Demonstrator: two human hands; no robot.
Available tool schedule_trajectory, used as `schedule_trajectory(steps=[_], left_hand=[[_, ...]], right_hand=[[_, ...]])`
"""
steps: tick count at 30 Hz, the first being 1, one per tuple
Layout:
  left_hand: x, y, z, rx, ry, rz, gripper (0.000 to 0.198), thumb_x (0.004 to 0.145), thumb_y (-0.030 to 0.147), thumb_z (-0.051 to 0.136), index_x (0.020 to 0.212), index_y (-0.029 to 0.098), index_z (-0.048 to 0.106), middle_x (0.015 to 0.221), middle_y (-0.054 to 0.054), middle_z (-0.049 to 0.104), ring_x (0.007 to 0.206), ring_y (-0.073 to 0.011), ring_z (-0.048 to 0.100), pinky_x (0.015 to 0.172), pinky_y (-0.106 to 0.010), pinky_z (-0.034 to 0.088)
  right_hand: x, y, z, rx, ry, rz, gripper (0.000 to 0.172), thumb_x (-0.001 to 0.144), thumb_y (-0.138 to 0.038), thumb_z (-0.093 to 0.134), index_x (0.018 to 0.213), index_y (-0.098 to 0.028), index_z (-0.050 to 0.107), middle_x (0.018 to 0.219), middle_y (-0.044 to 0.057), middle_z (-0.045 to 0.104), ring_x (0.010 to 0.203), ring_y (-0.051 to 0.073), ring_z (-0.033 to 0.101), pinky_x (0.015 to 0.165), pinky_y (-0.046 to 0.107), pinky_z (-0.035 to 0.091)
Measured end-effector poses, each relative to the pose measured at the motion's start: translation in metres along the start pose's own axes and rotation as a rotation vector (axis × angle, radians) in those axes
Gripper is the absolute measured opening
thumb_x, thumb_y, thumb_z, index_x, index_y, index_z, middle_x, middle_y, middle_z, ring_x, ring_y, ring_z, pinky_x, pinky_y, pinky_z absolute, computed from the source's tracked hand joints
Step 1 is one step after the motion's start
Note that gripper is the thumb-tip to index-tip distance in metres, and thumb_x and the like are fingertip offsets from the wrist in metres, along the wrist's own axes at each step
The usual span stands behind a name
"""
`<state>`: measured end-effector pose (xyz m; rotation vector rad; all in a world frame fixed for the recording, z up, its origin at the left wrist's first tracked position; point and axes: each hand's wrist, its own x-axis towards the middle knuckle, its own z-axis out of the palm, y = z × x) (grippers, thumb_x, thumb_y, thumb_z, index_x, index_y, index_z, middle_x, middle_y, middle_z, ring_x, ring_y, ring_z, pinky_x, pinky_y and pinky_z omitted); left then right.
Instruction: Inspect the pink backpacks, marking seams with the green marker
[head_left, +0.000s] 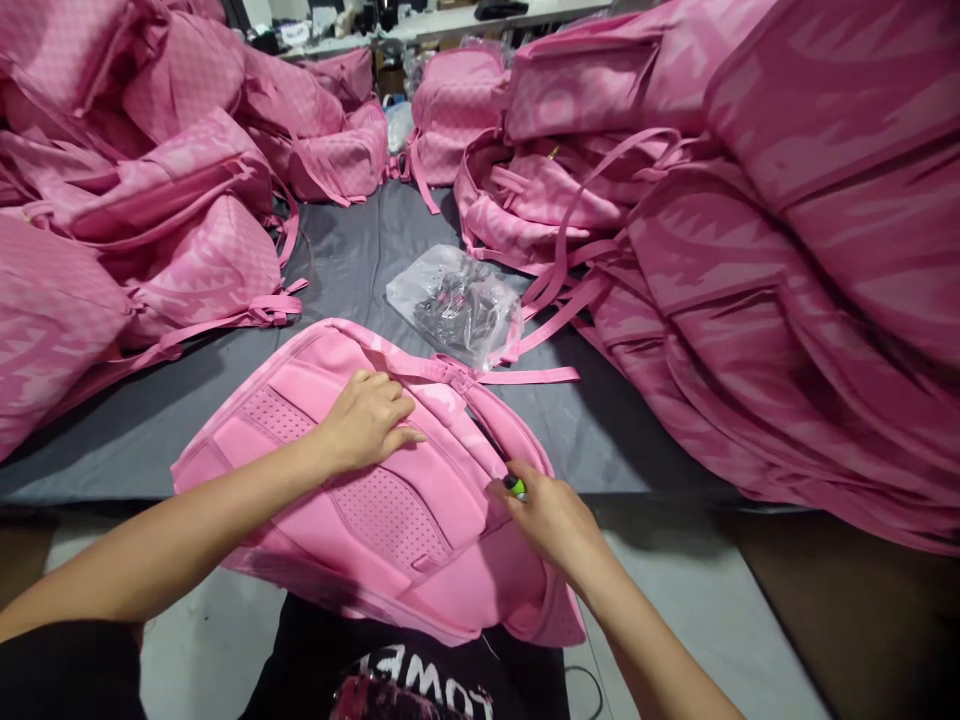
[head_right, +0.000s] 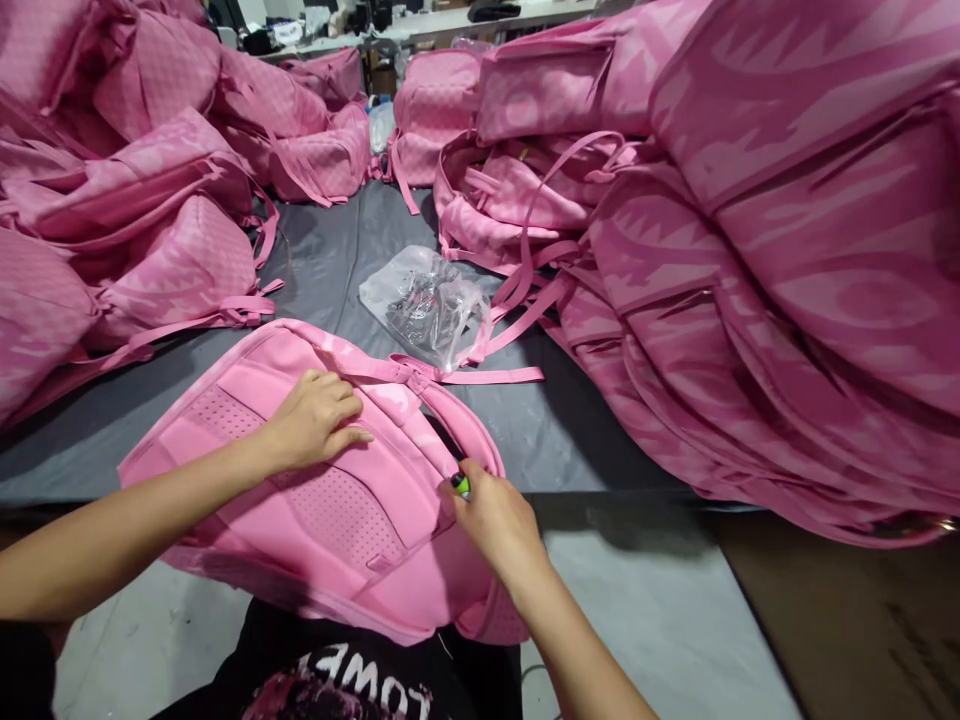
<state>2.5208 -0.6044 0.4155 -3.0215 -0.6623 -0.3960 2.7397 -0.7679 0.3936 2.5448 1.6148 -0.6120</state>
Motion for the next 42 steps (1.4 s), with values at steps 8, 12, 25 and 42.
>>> schedule_trajectory(steps=[8,12,25,42], left_hand=[[-0.043,-0.073,-0.038,0.448,0.126,-0.002,0.048,0.094,0.06,0.045,0.082,0.018,0.067,0.093,-0.008,0.063,0.102,-0.0278,0.047,0.101,-0.051,0.026],[-0.043,-0.057,-0.025,0.355,0.131,-0.11,0.048,0.091,0.062,0.05,0.086,0.017,0.067,0.102,-0.01,0.062,0.104,-0.0284,0.047,0.098,-0.05,0.028],[-0.011,0.027,0.01,-0.101,0.295,-0.103,0.015,0.087,0.032,0.067,0.092,0.018,0.066,0.133,-0.009,0.059,0.129,-0.0284,0.048,0.117,-0.055,0.026],[-0.017,0.021,0.035,-0.05,0.428,-0.041,0.007,0.09,0.022,0.06,0.085,0.018,0.064,0.136,-0.011,0.06,0.135,-0.0285,0.048,0.114,-0.055,0.035]], right_hand=[[0.002,0.0,0.006,-0.005,0.015,-0.023,0.016,0.098,-0.035,0.054,0.096,-0.02,0.06,0.093,0.011,0.073,0.092,0.03,0.07,0.061,0.029,0.032],[-0.003,0.005,-0.003,0.187,-0.016,0.013,0.021,0.095,-0.037,0.054,0.091,-0.019,0.064,0.084,0.01,0.072,0.081,0.028,0.07,0.062,0.03,0.041],[-0.014,-0.035,-0.042,1.233,-0.02,-0.242,0.082,0.077,-0.084,0.056,0.119,-0.015,0.065,0.082,0.012,0.073,0.06,0.021,0.068,0.053,0.03,0.055],[0.021,-0.082,-0.01,1.087,0.47,-0.223,0.033,0.083,-0.048,0.073,0.084,-0.017,0.064,0.067,-0.001,0.061,0.055,0.013,0.057,0.053,0.025,0.049]])
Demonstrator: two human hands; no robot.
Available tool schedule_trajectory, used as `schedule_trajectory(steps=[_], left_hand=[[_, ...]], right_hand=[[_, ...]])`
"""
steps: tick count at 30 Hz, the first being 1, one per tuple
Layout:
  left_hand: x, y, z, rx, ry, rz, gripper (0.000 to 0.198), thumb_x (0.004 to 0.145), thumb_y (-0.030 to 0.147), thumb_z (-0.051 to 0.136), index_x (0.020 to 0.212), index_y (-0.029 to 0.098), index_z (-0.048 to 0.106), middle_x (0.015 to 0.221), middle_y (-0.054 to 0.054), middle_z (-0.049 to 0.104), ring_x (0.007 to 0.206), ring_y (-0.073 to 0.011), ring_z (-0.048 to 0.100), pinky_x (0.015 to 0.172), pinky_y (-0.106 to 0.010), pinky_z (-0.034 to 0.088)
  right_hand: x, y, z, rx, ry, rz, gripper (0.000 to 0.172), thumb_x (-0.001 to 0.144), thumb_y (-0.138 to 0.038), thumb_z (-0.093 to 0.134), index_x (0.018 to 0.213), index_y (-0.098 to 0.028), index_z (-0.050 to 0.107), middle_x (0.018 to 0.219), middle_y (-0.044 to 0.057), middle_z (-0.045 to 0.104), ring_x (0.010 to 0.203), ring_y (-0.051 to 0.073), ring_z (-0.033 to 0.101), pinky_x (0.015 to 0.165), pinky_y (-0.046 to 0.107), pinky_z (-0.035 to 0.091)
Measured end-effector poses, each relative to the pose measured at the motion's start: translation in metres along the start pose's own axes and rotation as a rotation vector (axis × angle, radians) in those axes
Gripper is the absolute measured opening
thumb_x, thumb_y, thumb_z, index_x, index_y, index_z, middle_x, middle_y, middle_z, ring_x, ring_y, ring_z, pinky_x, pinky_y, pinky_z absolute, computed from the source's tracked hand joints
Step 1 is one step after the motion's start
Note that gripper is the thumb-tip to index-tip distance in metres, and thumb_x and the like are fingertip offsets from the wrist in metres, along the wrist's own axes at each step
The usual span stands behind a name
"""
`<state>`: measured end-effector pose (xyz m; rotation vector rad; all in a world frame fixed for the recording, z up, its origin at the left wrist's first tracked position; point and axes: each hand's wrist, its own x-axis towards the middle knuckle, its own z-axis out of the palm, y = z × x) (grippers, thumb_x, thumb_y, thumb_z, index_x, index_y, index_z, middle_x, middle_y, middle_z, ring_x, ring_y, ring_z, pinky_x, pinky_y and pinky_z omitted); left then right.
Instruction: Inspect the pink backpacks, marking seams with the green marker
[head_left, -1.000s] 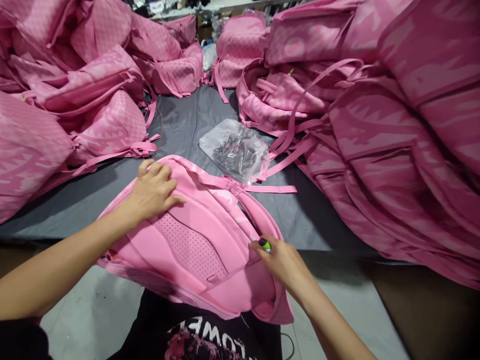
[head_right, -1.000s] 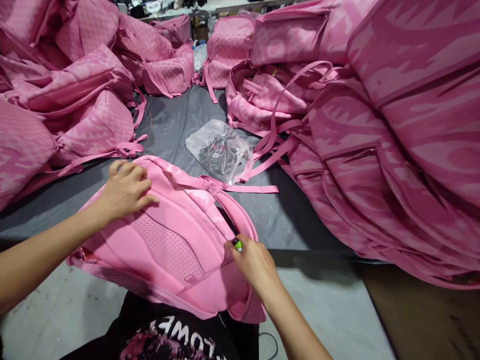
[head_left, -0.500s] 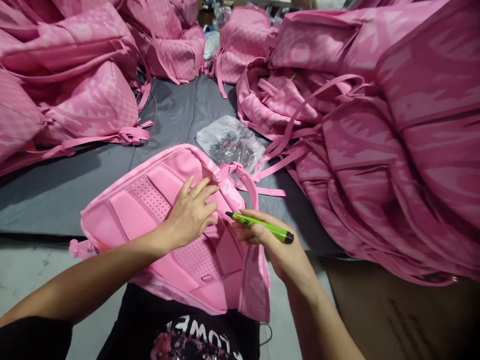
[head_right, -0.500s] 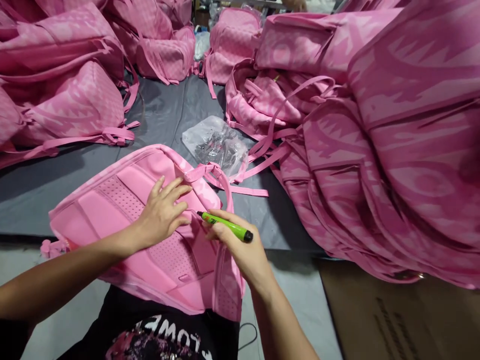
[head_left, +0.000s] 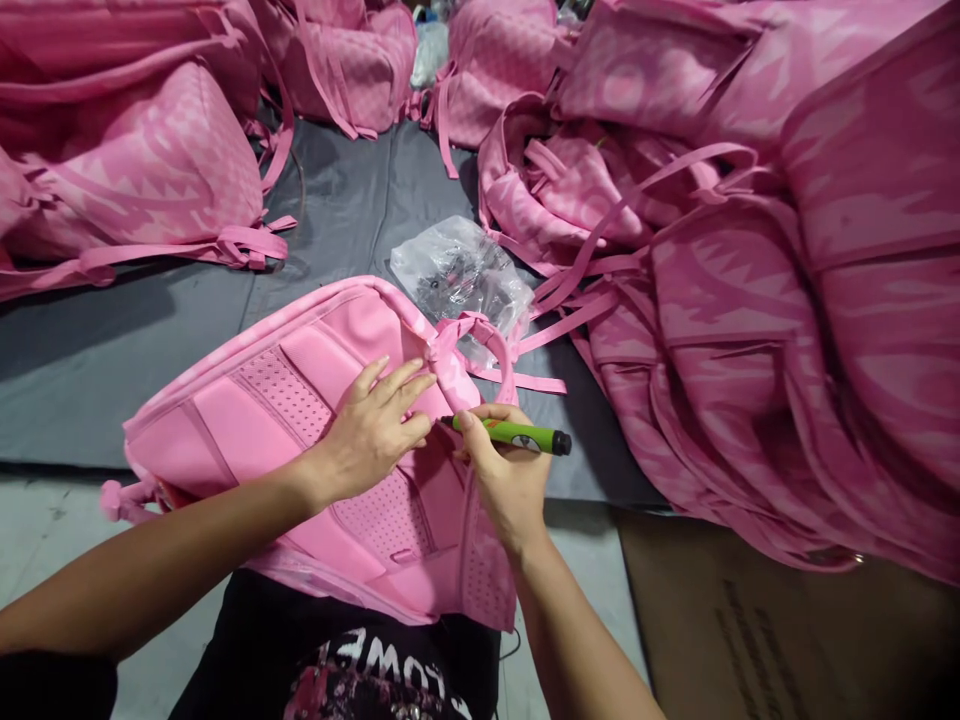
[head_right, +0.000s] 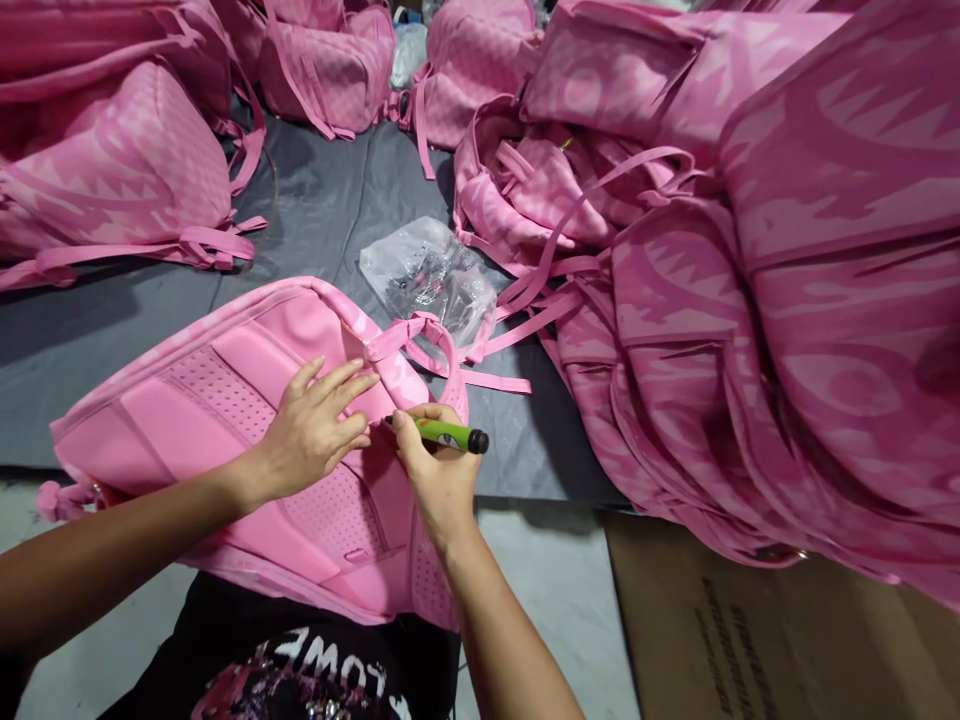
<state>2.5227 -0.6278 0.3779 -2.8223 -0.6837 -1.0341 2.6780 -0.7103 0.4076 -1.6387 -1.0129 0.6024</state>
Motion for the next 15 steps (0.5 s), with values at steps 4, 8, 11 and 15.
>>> schedule_trajectory(steps=[4,8,11,15], left_hand=[[-0.0001,-0.0001,0.0014,-0.008,0.007,-0.008,0.007,0.09,0.02,0.059,0.086,0.017,0.064,0.135,-0.012,0.061,0.134,-0.0291,0.049,0.114,-0.054,0.035],[0.0,-0.0007,0.0013,-0.021,-0.018,-0.014,0.008,0.09,0.02,0.059,0.085,0.017,0.064,0.137,-0.012,0.06,0.134,-0.0295,0.049,0.114,-0.055,0.035],[0.0004,-0.0011,0.0011,-0.006,-0.008,-0.011,0.01,0.091,0.02,0.057,0.086,0.016,0.064,0.136,-0.012,0.06,0.132,-0.0299,0.05,0.112,-0.054,0.037],[0.0012,-0.001,0.001,-0.01,-0.012,-0.012,0.01,0.091,0.021,0.058,0.086,0.017,0.064,0.136,-0.011,0.061,0.132,-0.0295,0.051,0.111,-0.054,0.038]], right_hand=[[-0.0008,0.0039,0.002,-0.064,0.018,-0.041,0.032,0.084,-0.048,0.071,0.085,-0.017,0.064,0.07,-0.001,0.061,0.059,0.014,0.058,0.057,0.026,0.051],[-0.0014,0.0083,0.0043,-0.052,0.049,-0.05,0.03,0.086,-0.047,0.071,0.086,-0.018,0.064,0.072,-0.001,0.061,0.06,0.014,0.059,0.058,0.027,0.051],[-0.0019,0.0095,0.0054,-0.054,0.04,-0.065,0.029,0.086,-0.046,0.071,0.087,-0.018,0.064,0.072,-0.001,0.061,0.06,0.013,0.058,0.058,0.027,0.05],[-0.0018,0.0093,0.0056,-0.035,0.05,-0.055,0.029,0.086,-0.045,0.071,0.087,-0.017,0.064,0.072,-0.002,0.06,0.059,0.012,0.057,0.057,0.026,0.049]])
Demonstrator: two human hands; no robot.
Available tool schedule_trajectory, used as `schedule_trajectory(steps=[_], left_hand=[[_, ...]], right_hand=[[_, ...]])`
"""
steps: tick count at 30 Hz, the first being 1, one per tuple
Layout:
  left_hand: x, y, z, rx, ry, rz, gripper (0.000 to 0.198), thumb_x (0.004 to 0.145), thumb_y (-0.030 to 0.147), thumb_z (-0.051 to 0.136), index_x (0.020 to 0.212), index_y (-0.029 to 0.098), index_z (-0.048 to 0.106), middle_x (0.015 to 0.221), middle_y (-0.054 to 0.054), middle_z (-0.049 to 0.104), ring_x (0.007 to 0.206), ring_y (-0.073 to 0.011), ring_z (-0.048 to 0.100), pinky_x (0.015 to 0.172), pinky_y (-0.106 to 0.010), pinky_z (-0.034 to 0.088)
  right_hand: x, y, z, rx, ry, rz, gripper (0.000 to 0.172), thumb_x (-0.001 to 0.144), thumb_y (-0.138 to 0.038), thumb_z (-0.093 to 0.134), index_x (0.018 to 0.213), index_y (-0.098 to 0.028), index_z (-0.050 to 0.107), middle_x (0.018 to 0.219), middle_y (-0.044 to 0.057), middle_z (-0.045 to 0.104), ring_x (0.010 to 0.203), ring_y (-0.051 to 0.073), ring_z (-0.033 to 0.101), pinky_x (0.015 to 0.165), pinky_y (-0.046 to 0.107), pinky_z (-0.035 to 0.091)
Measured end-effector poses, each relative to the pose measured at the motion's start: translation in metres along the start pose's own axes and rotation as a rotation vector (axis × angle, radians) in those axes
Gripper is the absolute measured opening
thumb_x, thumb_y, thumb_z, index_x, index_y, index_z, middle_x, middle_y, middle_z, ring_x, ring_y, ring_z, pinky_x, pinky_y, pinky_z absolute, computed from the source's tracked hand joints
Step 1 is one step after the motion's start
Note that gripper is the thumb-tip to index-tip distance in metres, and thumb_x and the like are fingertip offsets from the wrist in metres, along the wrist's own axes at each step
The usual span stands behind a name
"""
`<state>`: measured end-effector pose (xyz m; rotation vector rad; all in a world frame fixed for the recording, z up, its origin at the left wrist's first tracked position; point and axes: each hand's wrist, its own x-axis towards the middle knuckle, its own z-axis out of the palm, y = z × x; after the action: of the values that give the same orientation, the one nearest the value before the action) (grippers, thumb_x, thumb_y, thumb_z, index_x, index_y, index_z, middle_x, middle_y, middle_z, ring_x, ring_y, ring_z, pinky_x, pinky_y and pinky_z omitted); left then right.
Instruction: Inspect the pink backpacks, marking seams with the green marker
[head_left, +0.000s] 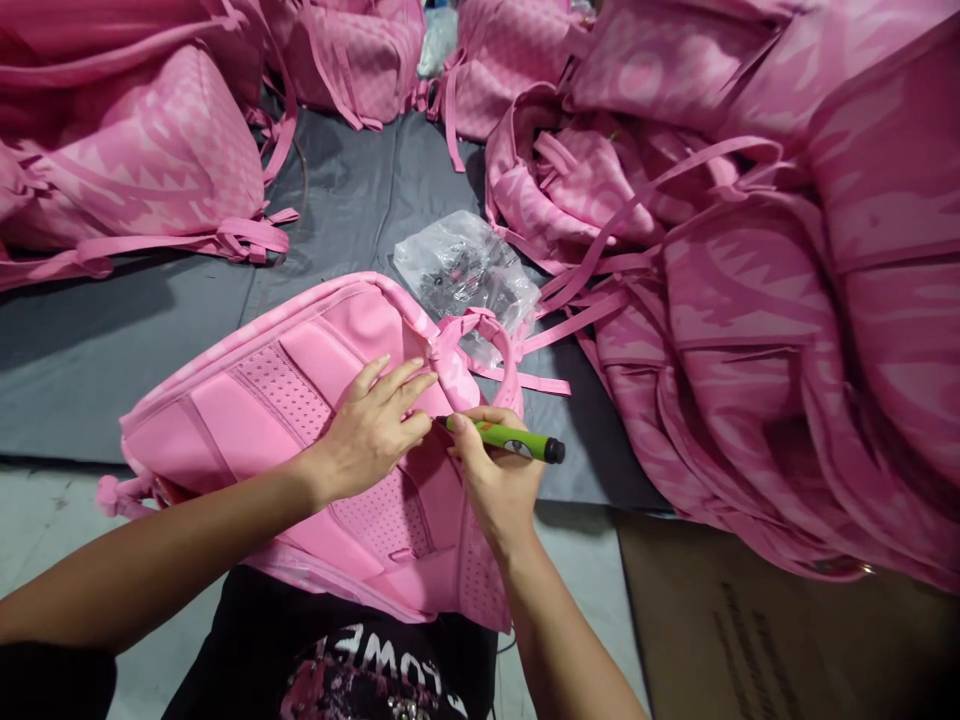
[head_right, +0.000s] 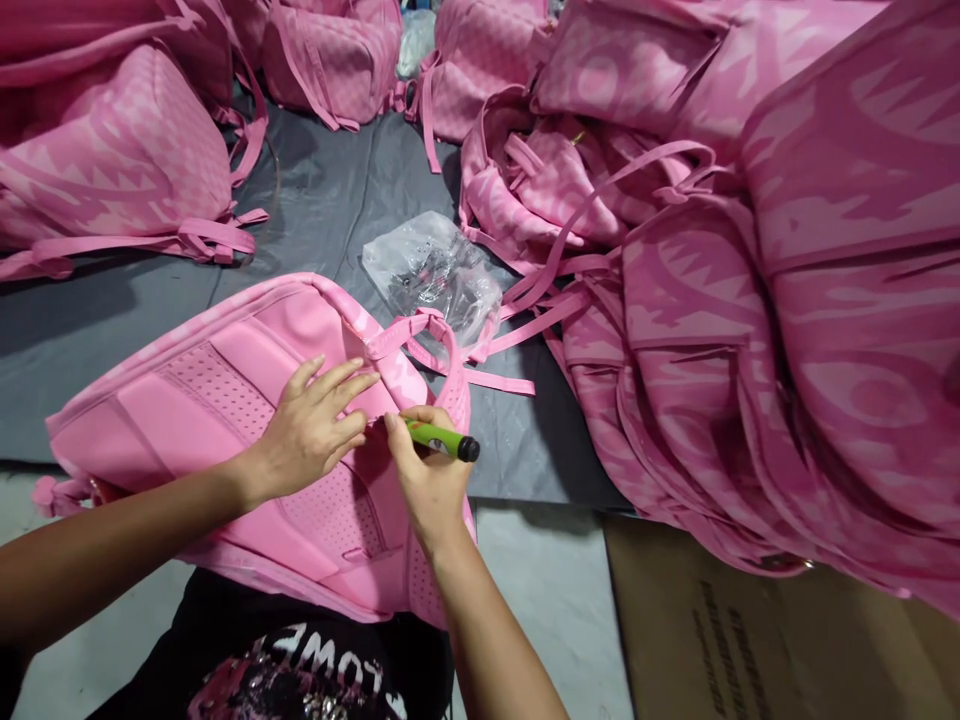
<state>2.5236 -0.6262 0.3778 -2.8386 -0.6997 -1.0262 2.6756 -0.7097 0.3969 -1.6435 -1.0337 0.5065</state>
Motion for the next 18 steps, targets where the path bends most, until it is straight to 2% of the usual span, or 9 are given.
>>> schedule_trajectory(steps=[14,18], left_hand=[[-0.0002,0.0005,-0.0006,0.022,-0.01,-0.009,0.009,0.091,0.022,0.058,0.086,0.017,0.064,0.137,-0.01,0.06,0.132,-0.0287,0.051,0.112,-0.052,0.038],[-0.0007,-0.0014,0.0045,0.02,-0.01,-0.01,0.009,0.092,0.022,0.057,0.087,0.018,0.064,0.138,-0.01,0.059,0.133,-0.0284,0.05,0.112,-0.052,0.037]], right_hand=[[0.0006,0.0031,-0.0018,-0.052,-0.018,-0.008,0.031,0.087,-0.048,0.07,0.087,-0.018,0.064,0.07,-0.001,0.062,0.059,0.014,0.057,0.057,0.026,0.047],[0.0035,0.0056,0.0,-0.063,-0.019,-0.012,0.031,0.087,-0.049,0.07,0.088,-0.018,0.064,0.069,-0.001,0.062,0.059,0.014,0.058,0.058,0.027,0.047]])
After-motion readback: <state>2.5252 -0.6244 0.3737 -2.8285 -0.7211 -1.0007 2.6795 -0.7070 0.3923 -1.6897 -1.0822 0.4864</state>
